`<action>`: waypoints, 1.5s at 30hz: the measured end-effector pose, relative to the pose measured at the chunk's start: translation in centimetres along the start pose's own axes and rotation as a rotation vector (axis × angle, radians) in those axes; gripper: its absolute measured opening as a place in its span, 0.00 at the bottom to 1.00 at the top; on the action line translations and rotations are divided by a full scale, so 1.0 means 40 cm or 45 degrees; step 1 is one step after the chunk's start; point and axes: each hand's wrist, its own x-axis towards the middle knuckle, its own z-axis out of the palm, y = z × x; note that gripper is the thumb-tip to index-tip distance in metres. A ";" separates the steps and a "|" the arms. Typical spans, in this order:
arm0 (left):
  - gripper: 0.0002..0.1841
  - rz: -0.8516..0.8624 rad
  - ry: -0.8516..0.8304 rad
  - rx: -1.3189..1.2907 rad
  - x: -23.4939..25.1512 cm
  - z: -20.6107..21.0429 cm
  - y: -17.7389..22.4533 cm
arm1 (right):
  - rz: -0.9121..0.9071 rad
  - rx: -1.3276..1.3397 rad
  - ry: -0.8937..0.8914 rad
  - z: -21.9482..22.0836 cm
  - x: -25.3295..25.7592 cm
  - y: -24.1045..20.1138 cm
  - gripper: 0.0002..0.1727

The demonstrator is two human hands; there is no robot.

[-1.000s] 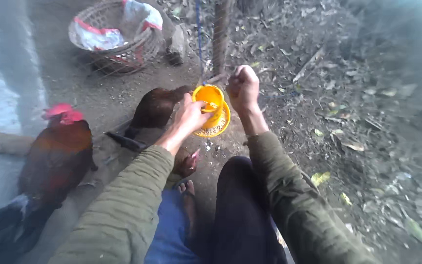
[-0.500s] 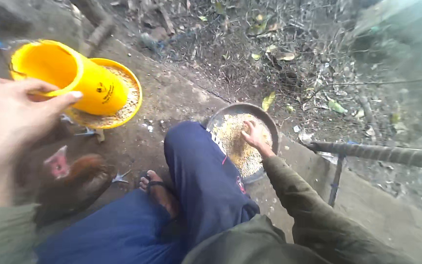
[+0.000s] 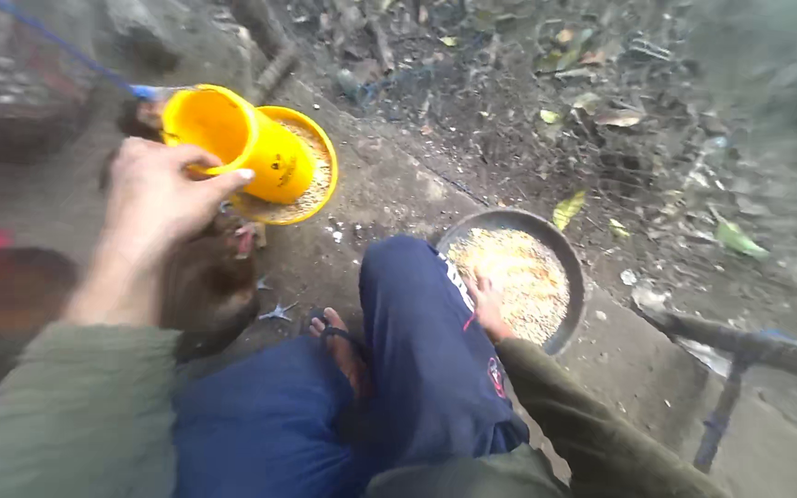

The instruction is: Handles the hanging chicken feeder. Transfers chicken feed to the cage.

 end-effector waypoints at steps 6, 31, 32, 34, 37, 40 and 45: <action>0.22 -0.071 0.012 -0.027 0.009 0.012 -0.032 | -0.105 -0.021 -0.110 -0.016 -0.034 -0.031 0.22; 0.18 -0.185 -0.048 -0.190 -0.008 0.001 -0.021 | -0.522 1.737 -0.192 -0.365 0.248 -0.551 0.08; 0.17 -0.190 -0.061 -0.199 -0.012 -0.003 -0.013 | -0.646 1.747 -0.267 -0.382 0.268 -0.639 0.07; 0.17 -0.185 -0.066 -0.191 -0.016 -0.001 -0.001 | -0.875 1.763 -0.414 -0.403 0.306 -0.804 0.09; 0.19 -0.168 -0.070 -0.170 -0.015 0.007 0.008 | -1.093 1.809 -0.544 -0.400 0.354 -1.004 0.08; 0.19 -0.163 -0.059 -0.217 -0.034 0.001 0.024 | -1.152 1.769 -0.481 -0.372 0.377 -1.123 0.05; 0.20 -0.144 -0.072 -0.267 -0.051 -0.001 0.028 | -1.203 1.590 -0.418 -0.343 0.369 -1.171 0.02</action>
